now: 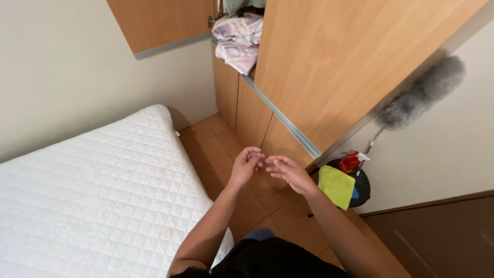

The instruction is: The recorder removes a bed protector and puts a new fitted sheet onto a mattress.

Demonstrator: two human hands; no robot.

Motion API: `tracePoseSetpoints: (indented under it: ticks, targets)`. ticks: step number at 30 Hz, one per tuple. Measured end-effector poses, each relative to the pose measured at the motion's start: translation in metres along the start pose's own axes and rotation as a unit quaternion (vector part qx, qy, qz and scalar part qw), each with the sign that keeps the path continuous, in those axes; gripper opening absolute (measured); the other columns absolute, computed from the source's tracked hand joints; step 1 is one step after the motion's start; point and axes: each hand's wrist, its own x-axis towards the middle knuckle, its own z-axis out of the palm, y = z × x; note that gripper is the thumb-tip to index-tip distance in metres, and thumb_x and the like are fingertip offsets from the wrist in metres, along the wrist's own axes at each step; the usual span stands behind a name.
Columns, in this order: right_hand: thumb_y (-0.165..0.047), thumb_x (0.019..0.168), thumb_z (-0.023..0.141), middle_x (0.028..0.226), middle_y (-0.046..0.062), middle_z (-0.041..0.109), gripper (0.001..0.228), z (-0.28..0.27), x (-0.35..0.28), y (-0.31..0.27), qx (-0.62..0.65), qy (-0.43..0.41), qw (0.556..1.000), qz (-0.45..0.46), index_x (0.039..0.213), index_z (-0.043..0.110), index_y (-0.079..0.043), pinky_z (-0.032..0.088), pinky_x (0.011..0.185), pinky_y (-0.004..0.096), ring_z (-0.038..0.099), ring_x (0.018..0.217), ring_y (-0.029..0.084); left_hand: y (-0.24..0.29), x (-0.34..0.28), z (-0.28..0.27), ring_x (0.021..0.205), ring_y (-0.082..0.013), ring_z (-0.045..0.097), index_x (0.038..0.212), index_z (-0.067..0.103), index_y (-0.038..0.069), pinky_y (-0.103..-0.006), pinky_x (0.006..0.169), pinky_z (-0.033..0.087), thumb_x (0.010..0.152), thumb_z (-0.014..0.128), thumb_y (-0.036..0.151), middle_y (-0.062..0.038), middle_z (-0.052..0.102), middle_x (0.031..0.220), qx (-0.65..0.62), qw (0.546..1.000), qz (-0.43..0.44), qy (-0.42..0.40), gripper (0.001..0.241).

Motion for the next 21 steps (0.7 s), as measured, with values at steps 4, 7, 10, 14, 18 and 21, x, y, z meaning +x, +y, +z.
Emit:
tracePoseSetpoints:
  ticks: [4, 7, 10, 14, 18, 21]
  targets:
    - [-0.026, 0.105, 0.051, 0.134, 0.01, 0.067, 0.037, -0.004, 0.028, 0.005, 0.011, -0.036, 0.999, 0.006, 0.134, 0.061, -0.005, 0.055, 0.096, 0.036, 0.067, 0.116, 0.021, 0.008, 0.005, -0.018, 0.076, -0.0075, 0.062, 0.119, 0.064, 0.008, -0.0222, 0.065, 0.047, 0.102, 0.061, 0.012, -0.002, 0.073, 0.102, -0.012, 0.999, -0.003, 0.044, 0.017]
    - [-0.025, 0.105, 0.052, 0.134, 0.01, 0.066, 0.037, -0.005, 0.048, -0.005, 0.003, -0.056, 0.998, 0.012, 0.134, 0.062, -0.004, 0.054, 0.096, 0.037, 0.066, 0.115, 0.022, 0.023, 0.014, -0.026, 0.076, -0.0077, 0.063, 0.116, 0.064, 0.009, -0.022, 0.067, 0.05, 0.101, 0.062, 0.011, -0.001, 0.072, 0.102, -0.038, 0.997, -0.008, 0.072, 0.016]
    - [-0.025, 0.105, 0.052, 0.134, 0.01, 0.067, 0.037, -0.007, 0.07, -0.019, 0.008, -0.058, 0.998, 0.0, 0.135, 0.061, -0.005, 0.054, 0.096, 0.036, 0.067, 0.115, 0.021, 0.04, 0.028, -0.026, 0.076, -0.0071, 0.062, 0.116, 0.064, 0.01, -0.0212, 0.065, 0.046, 0.1, 0.064, 0.01, -0.001, 0.072, 0.102, -0.015, 0.994, -0.013, 0.104, 0.016]
    - [-0.027, 0.105, 0.052, 0.133, 0.011, 0.067, 0.039, -0.004, 0.111, -0.042, 0.007, -0.065, 0.998, -0.004, 0.135, 0.061, -0.003, 0.055, 0.096, 0.037, 0.067, 0.115, 0.022, 0.055, 0.064, -0.038, 0.077, -0.0077, 0.063, 0.116, 0.064, 0.008, -0.0218, 0.066, 0.047, 0.1, 0.064, 0.01, -0.002, 0.072, 0.104, -0.004, 0.995, 0.026, 0.1, 0.016]
    - [-0.028, 0.105, 0.051, 0.133, 0.013, 0.067, 0.043, 0.003, 0.174, -0.066, 0.014, -0.059, 0.998, -0.006, 0.139, 0.058, -0.003, 0.054, 0.096, 0.038, 0.067, 0.114, 0.022, 0.061, 0.121, -0.074, 0.078, -0.0084, 0.063, 0.117, 0.064, 0.007, -0.0231, 0.066, 0.048, 0.1, 0.064, 0.01, -0.002, 0.072, 0.104, -0.017, 0.996, 0.037, 0.085, 0.018]
    - [-0.029, 0.106, 0.049, 0.133, 0.013, 0.066, 0.045, 0.008, 0.242, -0.08, 0.039, -0.048, 0.998, -0.014, 0.143, 0.053, -0.004, 0.055, 0.095, 0.039, 0.067, 0.113, 0.023, 0.087, 0.168, -0.104, 0.079, -0.0072, 0.063, 0.119, 0.065, 0.007, -0.0221, 0.068, 0.049, 0.1, 0.065, 0.012, -0.001, 0.072, 0.104, 0.014, 0.996, 0.037, 0.086, 0.019]
